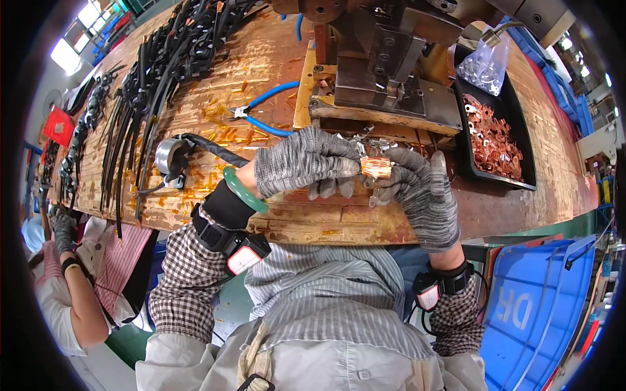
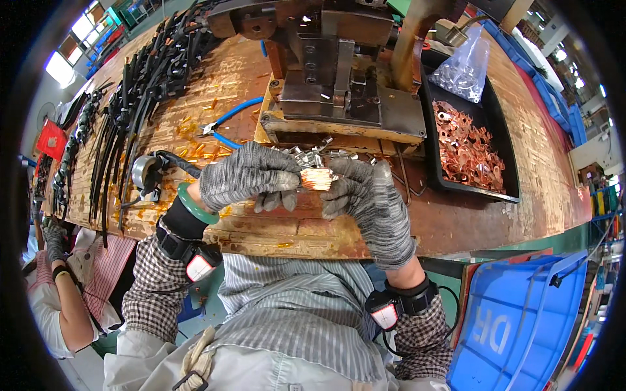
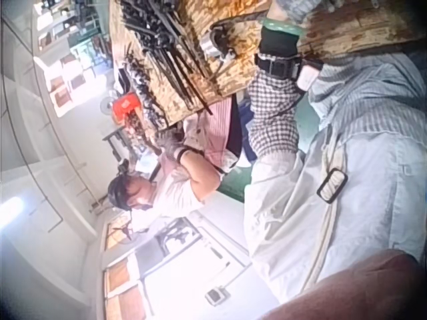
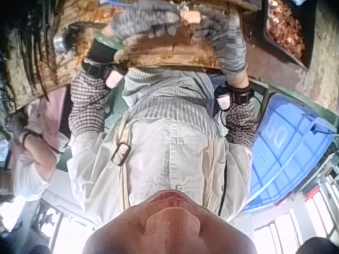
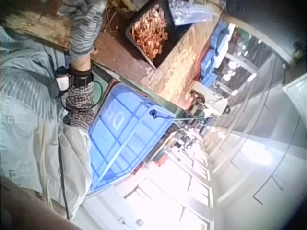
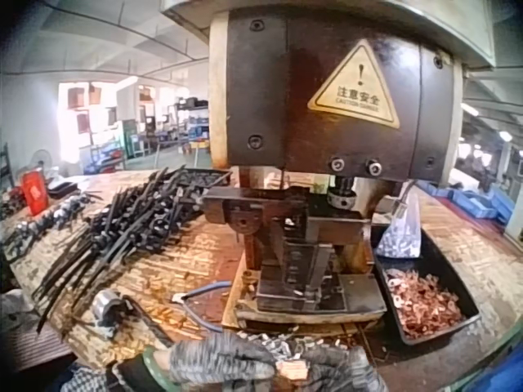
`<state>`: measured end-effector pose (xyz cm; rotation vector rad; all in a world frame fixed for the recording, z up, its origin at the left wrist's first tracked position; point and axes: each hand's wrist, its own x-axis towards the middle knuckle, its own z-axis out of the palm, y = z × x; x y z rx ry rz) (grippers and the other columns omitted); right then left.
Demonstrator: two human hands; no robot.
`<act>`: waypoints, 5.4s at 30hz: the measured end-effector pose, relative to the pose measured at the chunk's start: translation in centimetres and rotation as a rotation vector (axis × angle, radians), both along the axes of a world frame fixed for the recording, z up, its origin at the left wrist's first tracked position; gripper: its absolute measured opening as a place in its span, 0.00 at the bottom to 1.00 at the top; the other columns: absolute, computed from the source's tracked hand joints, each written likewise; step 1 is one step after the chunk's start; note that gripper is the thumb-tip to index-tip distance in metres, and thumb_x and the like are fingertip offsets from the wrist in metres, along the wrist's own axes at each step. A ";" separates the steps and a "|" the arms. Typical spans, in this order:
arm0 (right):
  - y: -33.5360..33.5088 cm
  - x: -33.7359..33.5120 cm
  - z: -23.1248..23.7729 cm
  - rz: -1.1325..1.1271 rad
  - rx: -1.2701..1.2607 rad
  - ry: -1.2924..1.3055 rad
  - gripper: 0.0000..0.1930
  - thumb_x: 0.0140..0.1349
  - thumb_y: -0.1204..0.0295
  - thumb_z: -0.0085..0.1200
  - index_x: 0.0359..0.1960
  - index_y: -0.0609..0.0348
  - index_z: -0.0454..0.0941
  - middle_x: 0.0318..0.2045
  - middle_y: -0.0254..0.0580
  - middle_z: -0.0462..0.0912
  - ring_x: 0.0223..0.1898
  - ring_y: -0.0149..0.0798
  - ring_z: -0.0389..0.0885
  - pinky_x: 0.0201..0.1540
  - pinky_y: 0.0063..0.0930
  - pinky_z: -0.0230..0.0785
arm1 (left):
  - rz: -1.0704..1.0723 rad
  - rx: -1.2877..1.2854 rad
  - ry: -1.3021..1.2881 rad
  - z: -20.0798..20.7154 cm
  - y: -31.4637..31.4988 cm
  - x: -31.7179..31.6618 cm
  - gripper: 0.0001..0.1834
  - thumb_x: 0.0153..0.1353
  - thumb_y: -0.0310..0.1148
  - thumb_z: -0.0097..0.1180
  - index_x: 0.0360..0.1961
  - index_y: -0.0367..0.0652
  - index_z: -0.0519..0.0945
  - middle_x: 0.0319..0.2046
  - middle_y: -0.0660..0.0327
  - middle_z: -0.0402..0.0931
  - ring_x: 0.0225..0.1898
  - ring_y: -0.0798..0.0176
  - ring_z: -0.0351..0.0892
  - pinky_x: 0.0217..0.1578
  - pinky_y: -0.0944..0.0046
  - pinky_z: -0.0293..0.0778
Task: Assembling metal terminal connectors onto industrial cables using a crimping machine and pliers.
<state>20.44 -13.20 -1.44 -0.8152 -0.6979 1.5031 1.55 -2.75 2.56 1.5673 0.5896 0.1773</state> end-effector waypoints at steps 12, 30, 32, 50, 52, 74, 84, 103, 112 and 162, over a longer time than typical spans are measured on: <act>-0.1 -3.7 0.0 -0.205 0.087 -0.258 0.18 0.54 0.71 0.55 0.46 0.60 0.69 0.27 0.32 0.74 0.23 0.24 0.70 0.23 0.17 0.65 | -0.042 0.062 -0.006 0.2 0.0 0.2 0.13 0.59 0.37 0.48 0.31 0.36 0.76 0.19 0.63 0.74 0.15 0.75 0.69 0.16 0.75 0.66; -0.4 -3.2 0.0 -0.255 -0.089 -0.137 0.10 0.55 0.66 0.54 0.30 0.60 0.75 0.16 0.36 0.75 0.14 0.26 0.71 0.16 0.17 0.63 | -0.093 0.921 -0.301 -1.5 -1.2 -0.2 0.13 0.56 0.32 0.50 0.42 0.39 0.73 0.32 0.55 0.75 0.34 0.56 0.76 0.34 0.63 0.71; -0.6 -3.0 -0.1 -0.269 -0.054 -0.183 0.10 0.56 0.66 0.53 0.29 0.61 0.75 0.16 0.36 0.75 0.14 0.26 0.71 0.16 0.17 0.63 | 0.005 0.836 -0.092 -1.0 -2.1 0.2 0.14 0.54 0.31 0.53 0.42 0.40 0.72 0.33 0.57 0.75 0.35 0.58 0.77 0.35 0.64 0.71; -1.9 -2.4 -1.3 -0.137 0.123 -0.230 0.08 0.55 0.73 0.52 0.35 0.64 0.75 0.23 0.35 0.76 0.23 0.26 0.74 0.27 0.17 0.67 | -0.326 0.088 0.077 0.1 0.8 0.6 0.16 0.58 0.40 0.49 0.36 0.37 0.77 0.24 0.64 0.76 0.25 0.73 0.72 0.25 0.73 0.68; -2.2 -2.3 -1.1 -0.108 0.126 -0.247 0.08 0.55 0.73 0.53 0.35 0.65 0.75 0.23 0.35 0.76 0.24 0.26 0.74 0.29 0.17 0.68 | -0.389 -0.071 0.178 0.4 1.0 1.0 0.15 0.58 0.41 0.50 0.34 0.38 0.78 0.21 0.65 0.75 0.21 0.74 0.72 0.21 0.75 0.67; 0.3 15.9 4.2 -0.461 -0.186 -1.950 0.13 0.52 0.62 0.53 0.37 0.53 0.77 0.33 0.46 0.79 0.37 0.45 0.76 0.42 0.34 0.68 | -0.389 0.487 0.112 -0.1 -1.5 1.2 0.18 0.59 0.38 0.46 0.46 0.37 0.72 0.41 0.52 0.73 0.44 0.54 0.72 0.45 0.61 0.67; 4.0 17.6 2.5 -0.132 -0.337 -2.036 0.17 0.47 0.61 0.55 0.38 0.54 0.77 0.31 0.49 0.79 0.37 0.46 0.77 0.41 0.36 0.67 | -0.284 0.494 0.000 -2.4 -2.0 1.7 0.13 0.58 0.35 0.47 0.41 0.40 0.76 0.39 0.52 0.74 0.42 0.53 0.73 0.45 0.60 0.67; 5.8 17.2 1.5 -0.151 -0.180 -2.308 0.09 0.48 0.66 0.50 0.29 0.55 0.79 0.31 0.49 0.78 0.36 0.48 0.76 0.40 0.37 0.68 | -0.273 0.545 0.004 -2.4 -2.0 1.6 0.17 0.58 0.36 0.47 0.47 0.40 0.70 0.41 0.54 0.71 0.44 0.56 0.71 0.44 0.62 0.67; 5.2 20.4 -1.1 -0.696 -0.028 -2.097 0.06 0.54 0.69 0.50 0.32 0.55 0.72 0.27 0.50 0.76 0.31 0.52 0.75 0.33 0.40 0.68 | -0.219 0.738 -0.008 -3.5 -2.8 1.4 0.14 0.55 0.31 0.51 0.43 0.41 0.72 0.36 0.56 0.72 0.40 0.56 0.73 0.40 0.62 0.69; -1.8 1.6 0.8 -0.151 0.109 -0.629 0.07 0.54 0.78 0.52 0.35 0.64 0.73 0.26 0.34 0.77 0.27 0.24 0.74 0.30 0.15 0.69 | -0.048 1.155 -0.005 -4.4 -2.2 2.3 0.17 0.55 0.39 0.48 0.43 0.41 0.74 0.40 0.52 0.71 0.43 0.51 0.71 0.44 0.56 0.66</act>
